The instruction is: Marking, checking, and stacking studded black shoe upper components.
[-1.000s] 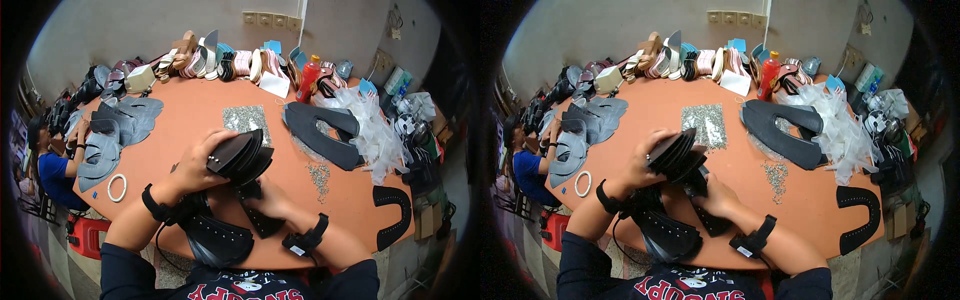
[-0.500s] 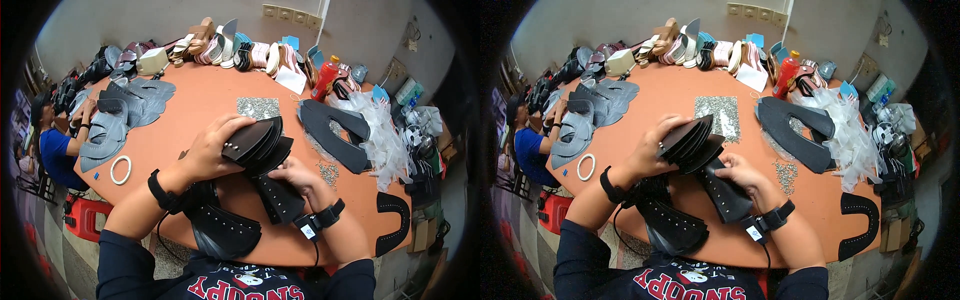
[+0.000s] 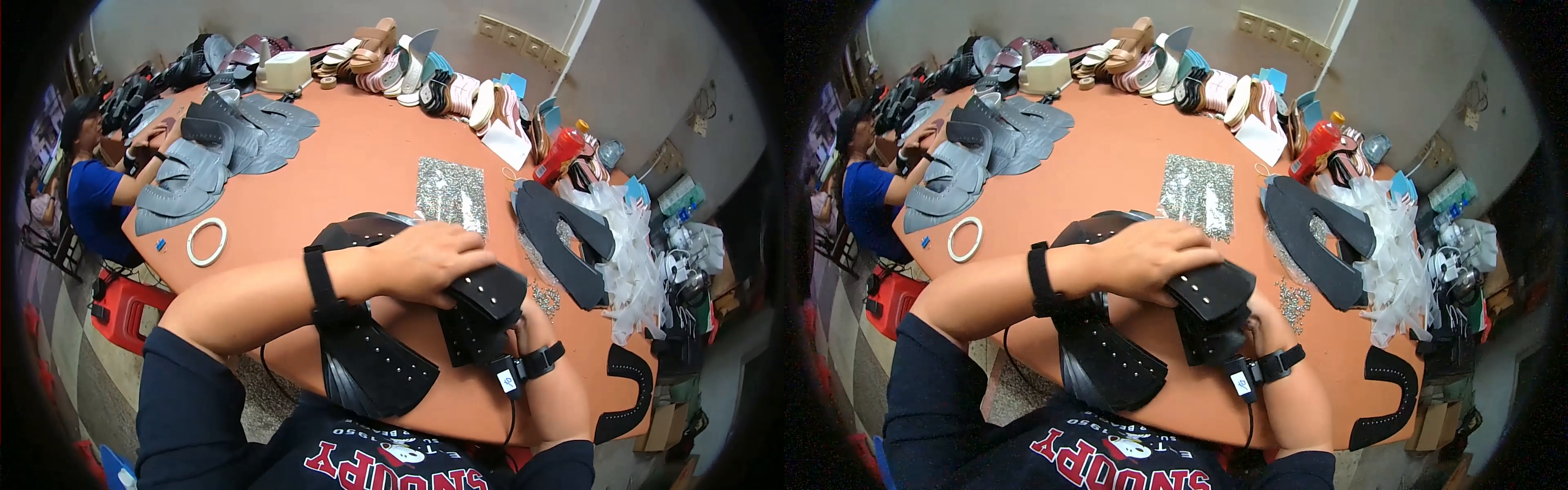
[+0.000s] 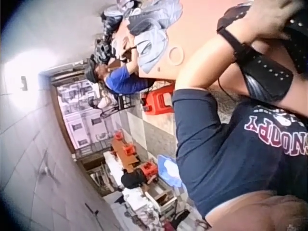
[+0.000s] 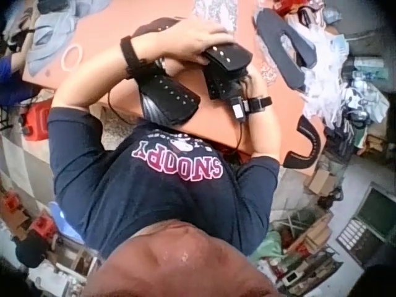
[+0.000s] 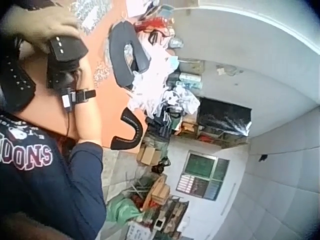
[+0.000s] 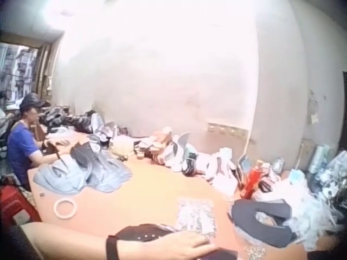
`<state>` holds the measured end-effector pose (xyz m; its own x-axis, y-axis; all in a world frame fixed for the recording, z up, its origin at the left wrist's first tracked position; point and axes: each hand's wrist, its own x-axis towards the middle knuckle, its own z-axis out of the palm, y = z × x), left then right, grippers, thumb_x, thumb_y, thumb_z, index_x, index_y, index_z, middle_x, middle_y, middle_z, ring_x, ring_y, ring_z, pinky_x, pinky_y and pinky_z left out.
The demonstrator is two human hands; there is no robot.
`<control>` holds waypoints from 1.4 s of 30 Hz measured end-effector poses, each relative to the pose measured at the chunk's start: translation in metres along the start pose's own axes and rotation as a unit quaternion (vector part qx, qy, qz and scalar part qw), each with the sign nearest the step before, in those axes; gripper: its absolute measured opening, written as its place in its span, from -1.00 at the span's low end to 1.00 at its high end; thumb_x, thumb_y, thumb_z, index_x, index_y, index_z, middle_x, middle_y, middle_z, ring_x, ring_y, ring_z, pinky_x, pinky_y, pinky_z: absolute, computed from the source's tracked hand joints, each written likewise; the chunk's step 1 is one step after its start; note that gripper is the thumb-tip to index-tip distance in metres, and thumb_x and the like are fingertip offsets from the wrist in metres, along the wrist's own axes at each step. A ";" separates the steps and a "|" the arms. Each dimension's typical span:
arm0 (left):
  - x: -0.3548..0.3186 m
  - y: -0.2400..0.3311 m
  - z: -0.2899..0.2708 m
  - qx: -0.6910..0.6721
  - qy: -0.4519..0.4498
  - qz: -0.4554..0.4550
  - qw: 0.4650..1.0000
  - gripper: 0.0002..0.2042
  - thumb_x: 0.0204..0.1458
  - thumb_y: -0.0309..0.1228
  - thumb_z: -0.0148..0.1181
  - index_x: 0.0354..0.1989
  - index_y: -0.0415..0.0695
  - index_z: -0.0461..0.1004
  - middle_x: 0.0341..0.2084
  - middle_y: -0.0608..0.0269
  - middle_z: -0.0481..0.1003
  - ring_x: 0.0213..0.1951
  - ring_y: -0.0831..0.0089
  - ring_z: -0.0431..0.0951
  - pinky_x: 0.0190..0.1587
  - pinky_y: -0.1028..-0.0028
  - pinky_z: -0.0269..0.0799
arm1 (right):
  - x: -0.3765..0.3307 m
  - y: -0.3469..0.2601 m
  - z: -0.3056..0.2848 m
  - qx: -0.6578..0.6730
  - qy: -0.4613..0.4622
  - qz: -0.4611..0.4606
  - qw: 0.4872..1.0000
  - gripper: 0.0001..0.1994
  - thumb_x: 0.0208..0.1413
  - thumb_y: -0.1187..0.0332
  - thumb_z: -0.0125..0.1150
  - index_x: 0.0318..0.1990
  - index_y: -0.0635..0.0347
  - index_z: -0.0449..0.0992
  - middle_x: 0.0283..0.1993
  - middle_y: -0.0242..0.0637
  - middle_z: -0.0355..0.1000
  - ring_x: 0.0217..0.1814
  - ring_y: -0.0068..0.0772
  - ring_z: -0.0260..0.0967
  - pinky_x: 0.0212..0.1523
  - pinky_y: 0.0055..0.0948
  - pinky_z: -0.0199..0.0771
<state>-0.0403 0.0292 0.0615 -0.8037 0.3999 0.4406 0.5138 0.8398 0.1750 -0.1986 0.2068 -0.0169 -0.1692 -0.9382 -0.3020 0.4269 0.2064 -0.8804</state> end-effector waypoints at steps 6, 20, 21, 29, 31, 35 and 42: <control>-0.001 0.010 0.037 0.114 -0.256 0.028 0.960 -0.14 -0.30 -0.16 0.41 0.25 -0.08 0.13 0.10 0.12 0.29 0.13 0.20 0.35 0.14 0.09 0.19 | -0.006 0.012 0.005 0.000 0.071 0.049 0.996 -0.68 0.28 0.25 -0.04 0.04 0.30 0.39 -0.07 -0.20 0.48 -0.09 -0.39 0.48 -0.08 -0.48 0.51; -0.129 -0.017 -0.060 -0.232 0.113 -0.517 0.816 -0.25 0.03 -0.04 0.23 0.25 -0.31 0.12 0.17 -0.26 0.22 0.18 -0.01 0.30 0.18 0.22 0.26 | -0.024 -0.029 0.085 -0.499 0.082 -0.101 0.857 0.02 -0.20 0.11 0.47 0.35 0.31 -0.07 0.36 0.16 -0.06 0.44 0.06 -0.12 0.36 -0.17 -0.03; -0.153 -0.021 -0.043 -0.273 0.140 -0.530 0.790 -0.22 0.07 -0.02 0.17 0.29 -0.32 0.02 0.19 -0.29 0.16 0.20 -0.02 0.26 0.18 0.19 0.25 | -0.019 -0.025 0.087 -0.502 0.077 -0.101 0.856 0.02 -0.20 0.11 0.47 0.35 0.31 -0.07 0.36 0.16 -0.06 0.44 0.06 -0.12 0.36 -0.17 -0.03; -0.147 0.016 -0.007 -0.430 0.187 -0.478 0.743 -0.15 0.07 -0.17 0.20 0.34 -0.37 -0.19 0.31 -0.23 -0.05 0.35 0.10 -0.03 0.34 0.35 -0.10 | -0.004 0.006 0.075 -0.500 0.129 -0.159 0.842 -0.05 -0.24 0.33 0.43 0.35 0.19 0.00 0.26 0.02 0.13 0.32 0.00 0.10 0.28 -0.21 0.15; -0.143 0.014 -0.008 -0.428 0.174 -0.474 0.750 -0.12 0.07 -0.16 0.21 0.35 -0.37 -0.23 0.32 -0.25 -0.08 0.36 0.09 -0.06 0.34 0.34 -0.12 | -0.005 0.009 0.077 -0.534 0.143 -0.149 0.820 -0.04 -0.24 0.31 0.44 0.35 0.19 -0.01 0.28 0.04 0.10 0.33 -0.01 0.09 0.28 -0.20 0.13; -0.147 0.023 -0.009 -0.470 0.201 -0.476 0.716 -0.08 0.06 -0.16 0.22 0.36 -0.36 -0.30 0.34 -0.28 -0.16 0.39 0.07 -0.15 0.36 0.34 -0.17 | -0.013 0.002 0.083 -0.572 0.145 -0.151 0.793 -0.06 -0.17 0.26 0.44 0.36 0.22 -0.02 0.38 0.09 -0.05 0.41 0.02 -0.05 0.33 -0.18 0.03; -0.174 0.107 -0.004 -0.542 0.293 -0.548 0.566 -0.24 0.24 -0.22 -0.03 0.37 -0.32 -0.37 0.38 -0.15 -0.26 0.41 0.19 -0.28 0.37 0.35 -0.23 | -0.057 0.007 0.148 -0.462 -0.015 -0.175 0.870 -0.34 0.05 0.31 0.25 0.26 0.40 0.14 0.27 0.07 0.19 0.33 -0.07 0.14 0.30 -0.27 0.08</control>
<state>0.1553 0.0479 0.0074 -0.7433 -0.6000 -0.2958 -0.0603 -0.3803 0.9229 -0.0542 0.2205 0.0487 -0.1153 -0.9925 0.0402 -0.5432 0.0291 -0.8391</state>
